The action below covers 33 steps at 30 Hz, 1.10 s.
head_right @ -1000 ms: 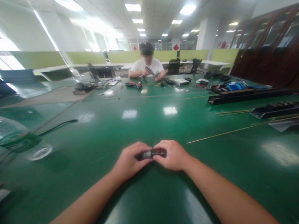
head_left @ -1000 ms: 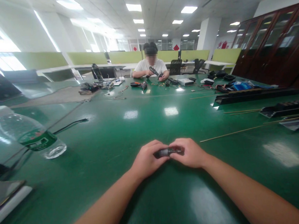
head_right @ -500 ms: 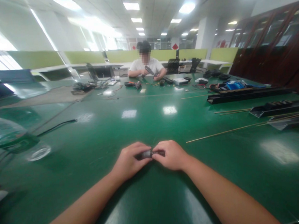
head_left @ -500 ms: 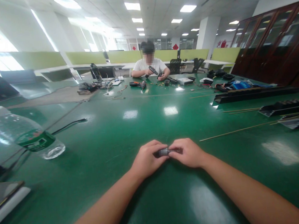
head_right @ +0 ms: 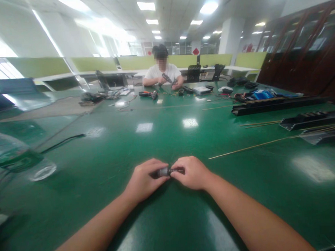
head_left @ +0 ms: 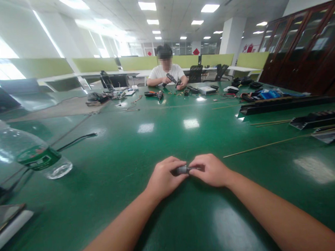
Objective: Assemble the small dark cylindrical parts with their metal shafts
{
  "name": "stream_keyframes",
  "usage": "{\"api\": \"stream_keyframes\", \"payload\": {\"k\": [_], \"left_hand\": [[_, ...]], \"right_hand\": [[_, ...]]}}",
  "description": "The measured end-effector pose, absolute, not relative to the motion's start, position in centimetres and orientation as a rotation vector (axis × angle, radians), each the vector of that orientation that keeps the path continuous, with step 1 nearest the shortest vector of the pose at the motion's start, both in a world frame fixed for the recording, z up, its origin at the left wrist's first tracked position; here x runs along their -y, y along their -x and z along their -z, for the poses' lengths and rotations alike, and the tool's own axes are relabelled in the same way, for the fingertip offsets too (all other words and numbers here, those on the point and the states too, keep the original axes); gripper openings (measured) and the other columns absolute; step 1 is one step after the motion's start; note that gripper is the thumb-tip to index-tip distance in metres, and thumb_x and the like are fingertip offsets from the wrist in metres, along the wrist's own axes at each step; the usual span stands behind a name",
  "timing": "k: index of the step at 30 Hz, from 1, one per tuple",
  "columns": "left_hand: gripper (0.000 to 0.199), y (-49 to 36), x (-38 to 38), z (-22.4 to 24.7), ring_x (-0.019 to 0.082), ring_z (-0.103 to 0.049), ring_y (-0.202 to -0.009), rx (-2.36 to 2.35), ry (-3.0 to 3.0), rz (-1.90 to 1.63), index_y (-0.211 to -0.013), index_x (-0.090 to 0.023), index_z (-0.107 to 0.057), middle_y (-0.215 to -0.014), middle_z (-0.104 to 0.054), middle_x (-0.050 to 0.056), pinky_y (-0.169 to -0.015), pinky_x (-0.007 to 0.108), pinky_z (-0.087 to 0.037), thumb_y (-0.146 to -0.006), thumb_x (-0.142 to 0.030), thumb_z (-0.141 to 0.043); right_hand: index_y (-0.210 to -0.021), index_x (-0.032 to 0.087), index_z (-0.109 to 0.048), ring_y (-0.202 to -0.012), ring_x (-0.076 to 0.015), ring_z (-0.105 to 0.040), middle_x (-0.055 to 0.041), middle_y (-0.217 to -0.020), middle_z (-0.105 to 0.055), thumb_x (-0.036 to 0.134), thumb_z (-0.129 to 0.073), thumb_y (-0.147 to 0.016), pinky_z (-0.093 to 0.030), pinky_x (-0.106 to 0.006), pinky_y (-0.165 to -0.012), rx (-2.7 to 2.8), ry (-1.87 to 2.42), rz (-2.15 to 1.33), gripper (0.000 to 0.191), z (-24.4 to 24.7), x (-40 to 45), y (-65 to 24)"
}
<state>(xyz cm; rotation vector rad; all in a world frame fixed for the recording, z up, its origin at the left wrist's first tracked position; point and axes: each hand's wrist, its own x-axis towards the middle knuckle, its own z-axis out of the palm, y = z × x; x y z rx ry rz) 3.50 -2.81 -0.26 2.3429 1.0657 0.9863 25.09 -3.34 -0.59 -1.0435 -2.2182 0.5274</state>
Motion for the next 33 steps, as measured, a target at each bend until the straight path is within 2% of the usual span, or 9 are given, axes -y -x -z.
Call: {"api": "stream_keyframes", "payload": {"k": [33], "left_hand": [[0.024,-3.07,2.15,0.3,0.015,-0.064,-0.085,-1.112,-2.344,-1.032,-0.097,-0.023,-0.073,-0.093,-0.071,0.001,-0.079,0.027,-0.05,-0.073,-0.021,-0.077]], "right_hand": [[-0.087,0.019,-0.075,-0.07,-0.0157,-0.062,-0.003,-0.079,-0.072,0.026,-0.069,-0.081,-0.043,-0.026,-0.067,2.175,1.135,-0.447,0.011,0.96,2.67,-25.83]]}}
